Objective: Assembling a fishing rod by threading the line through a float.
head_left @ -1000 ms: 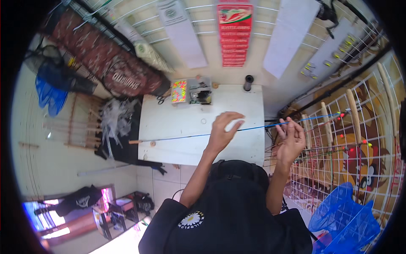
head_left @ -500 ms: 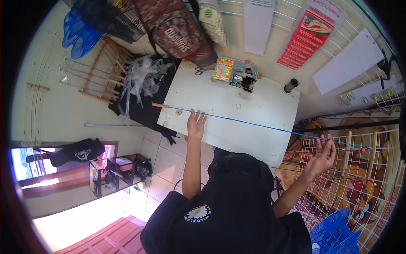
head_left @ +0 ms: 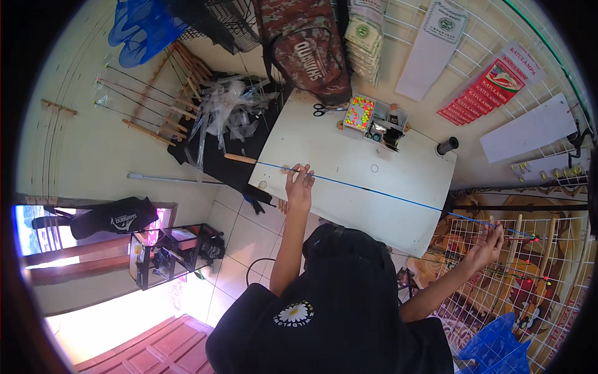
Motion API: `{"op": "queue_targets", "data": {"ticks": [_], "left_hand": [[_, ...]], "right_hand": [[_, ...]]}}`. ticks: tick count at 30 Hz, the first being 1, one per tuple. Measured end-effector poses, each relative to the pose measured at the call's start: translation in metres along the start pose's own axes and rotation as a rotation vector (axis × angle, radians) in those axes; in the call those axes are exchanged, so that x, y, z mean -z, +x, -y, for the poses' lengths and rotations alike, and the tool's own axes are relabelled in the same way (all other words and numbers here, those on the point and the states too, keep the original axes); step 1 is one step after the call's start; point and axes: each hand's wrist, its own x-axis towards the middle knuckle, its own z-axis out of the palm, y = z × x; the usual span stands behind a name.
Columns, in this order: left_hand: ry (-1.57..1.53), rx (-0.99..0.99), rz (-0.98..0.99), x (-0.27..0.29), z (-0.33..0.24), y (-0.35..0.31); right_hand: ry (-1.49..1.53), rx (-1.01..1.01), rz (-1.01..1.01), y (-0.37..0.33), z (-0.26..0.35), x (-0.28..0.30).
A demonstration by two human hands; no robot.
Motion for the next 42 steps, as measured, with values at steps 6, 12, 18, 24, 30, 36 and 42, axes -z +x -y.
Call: {"op": "queue_targets", "data": {"ticks": [6,12,18,24,30,36,42], "left_hand": [[0.033,-0.101,0.004,0.017,-0.034,0.012],[0.103,-0.170,0.025,0.045,-0.072,0.067],[0.275,-0.185,0.022,0.063,-0.088,0.123],[0.352,-0.058,-0.003,0.101,-0.077,0.164],[0.370,0.034,0.018,0.108,-0.066,0.182],[0.363,0.073,0.008,0.109,-0.057,0.188],[0.340,0.066,-0.034,0.116,-0.048,0.189]], "right_hand": [[0.037,-0.017,0.066,-0.013,-0.023,-0.016],[0.022,-0.169,0.151,-0.050,-0.064,-0.053],[0.135,-0.324,0.127,-0.084,-0.152,-0.057],[0.152,-0.465,0.030,-0.121,-0.205,-0.051],[0.121,-0.522,-0.051,-0.128,-0.217,-0.039],[0.064,-0.551,-0.066,-0.128,-0.228,-0.033],[-0.016,-0.609,-0.012,-0.126,-0.231,-0.037]]}}
